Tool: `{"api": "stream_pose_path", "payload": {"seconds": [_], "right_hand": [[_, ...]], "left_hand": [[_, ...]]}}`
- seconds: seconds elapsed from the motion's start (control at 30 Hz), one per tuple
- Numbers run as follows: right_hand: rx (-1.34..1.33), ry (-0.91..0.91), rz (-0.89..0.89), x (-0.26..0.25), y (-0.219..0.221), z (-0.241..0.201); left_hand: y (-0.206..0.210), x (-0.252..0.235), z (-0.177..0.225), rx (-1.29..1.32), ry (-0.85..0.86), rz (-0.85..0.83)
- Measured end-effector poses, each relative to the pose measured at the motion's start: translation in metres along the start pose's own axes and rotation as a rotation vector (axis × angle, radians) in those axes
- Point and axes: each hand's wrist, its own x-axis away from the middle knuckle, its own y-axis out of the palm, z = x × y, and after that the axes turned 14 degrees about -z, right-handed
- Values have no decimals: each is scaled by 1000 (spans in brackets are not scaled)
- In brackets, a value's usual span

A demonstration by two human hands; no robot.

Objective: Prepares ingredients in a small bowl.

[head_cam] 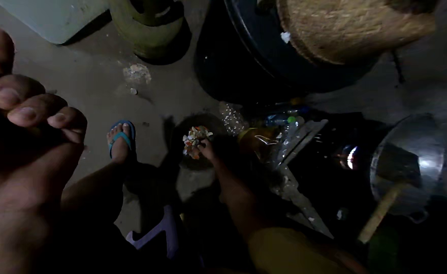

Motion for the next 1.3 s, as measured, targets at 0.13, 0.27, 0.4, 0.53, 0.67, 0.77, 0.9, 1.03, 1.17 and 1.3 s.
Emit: {"api": "stream_pose_path", "payload": {"seconds": [0.13,0.27,0.4,0.53,0.67,0.77,0.9,1.03,1.17,1.3], "right_hand": [[243,107,2,34,32,-9],[296,218,68,24,42,-25],[41,28,-5,17,15,-11],[433,131,-76,53,47,-4],[400,180,26,35,44,-16],[95,58,-76,3,-9,-21],[-72,90,-54,15,-51,-14],[-8,131,164,26,19,-7],[223,180,61,15,25,-19],[27,-9,-40,5,-23,12]], "left_hand": [[-50,-11,17,236,-57,-348],[-3,6,-1,-26,35,27],[4,6,-4,-37,7,16],[-8,7,2,-11,59,-24],[-1,6,-5,-31,60,13],[1,7,-5,-34,12,-6],[-17,13,2,32,22,-61],[-9,12,-1,17,65,-78],[-17,13,-6,10,4,-101],[-11,8,-4,6,27,-87]]}}
